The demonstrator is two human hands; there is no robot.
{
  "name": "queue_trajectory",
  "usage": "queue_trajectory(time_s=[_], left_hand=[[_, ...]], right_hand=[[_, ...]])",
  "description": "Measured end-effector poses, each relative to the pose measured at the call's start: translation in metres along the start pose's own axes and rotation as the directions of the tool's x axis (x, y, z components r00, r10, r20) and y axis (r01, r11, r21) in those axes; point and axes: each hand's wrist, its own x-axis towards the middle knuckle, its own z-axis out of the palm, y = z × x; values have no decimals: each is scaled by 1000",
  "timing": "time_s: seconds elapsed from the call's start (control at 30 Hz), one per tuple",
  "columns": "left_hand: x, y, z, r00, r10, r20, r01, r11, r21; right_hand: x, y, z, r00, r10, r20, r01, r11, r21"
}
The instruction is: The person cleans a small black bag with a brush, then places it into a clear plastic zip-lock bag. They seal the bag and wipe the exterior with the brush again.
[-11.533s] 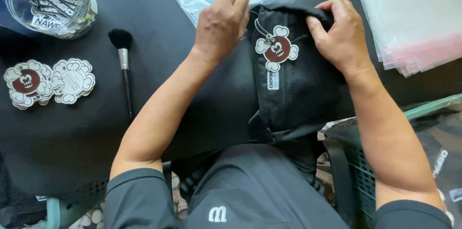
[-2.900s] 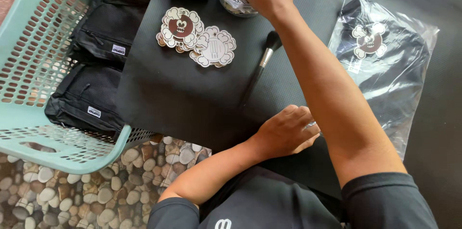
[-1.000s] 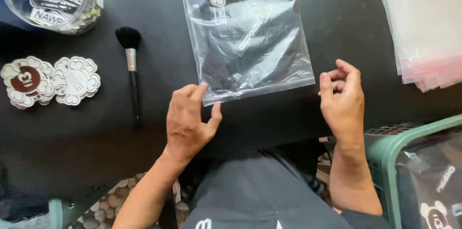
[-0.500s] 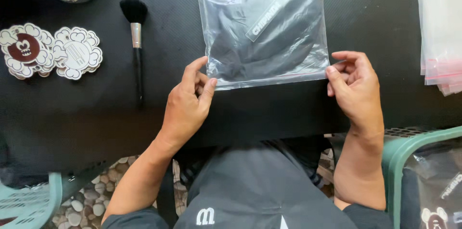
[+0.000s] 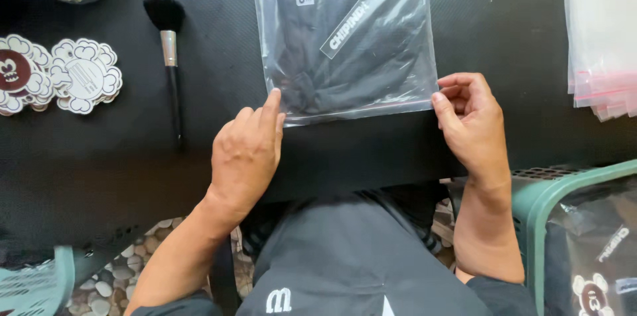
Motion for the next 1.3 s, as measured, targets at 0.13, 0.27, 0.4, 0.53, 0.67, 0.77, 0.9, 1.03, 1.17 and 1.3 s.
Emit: queue_trajectory(time_s=[0.13,0.27,0.4,0.53,0.67,0.77,0.9,1.03,1.17,1.3], left_hand=[[16,4,-16,996,73,-45,-73,997,-6],[40,36,-10,944,268,-190,-295,946,-133],[61,85,30,899,381,-217,-427,871,-243],[76,115,54,866,366,-339,-463,844,-270],[79,126,70,846,358,-395,-474,845,-249],[72,129,81,834,361,-418,-478,851,-219],[69,131,78,827,353,-438,-484,843,-234],[69,131,78,830,339,-443,-476,845,-245],[70,131,74,835,329,-440,-467,847,-254],[72,130,73,829,324,-455,-471,844,-257]], right_hand=[[0,-1,-1,1000,-16,-11,16,998,-65],[0,0,1,998,-68,-9,68,996,-65],[-1,5,3,997,-76,-19,76,997,-28],[-1,13,-1,995,-101,-20,101,995,-11],[0,10,-1,997,-81,7,80,993,87],[3,18,-4,996,-94,1,93,986,142],[2,21,-6,997,-70,15,66,978,196],[-2,4,-10,1000,-25,9,23,983,185],[-1,5,-16,992,87,89,-101,981,166],[4,-6,-10,976,137,167,-166,970,175]])
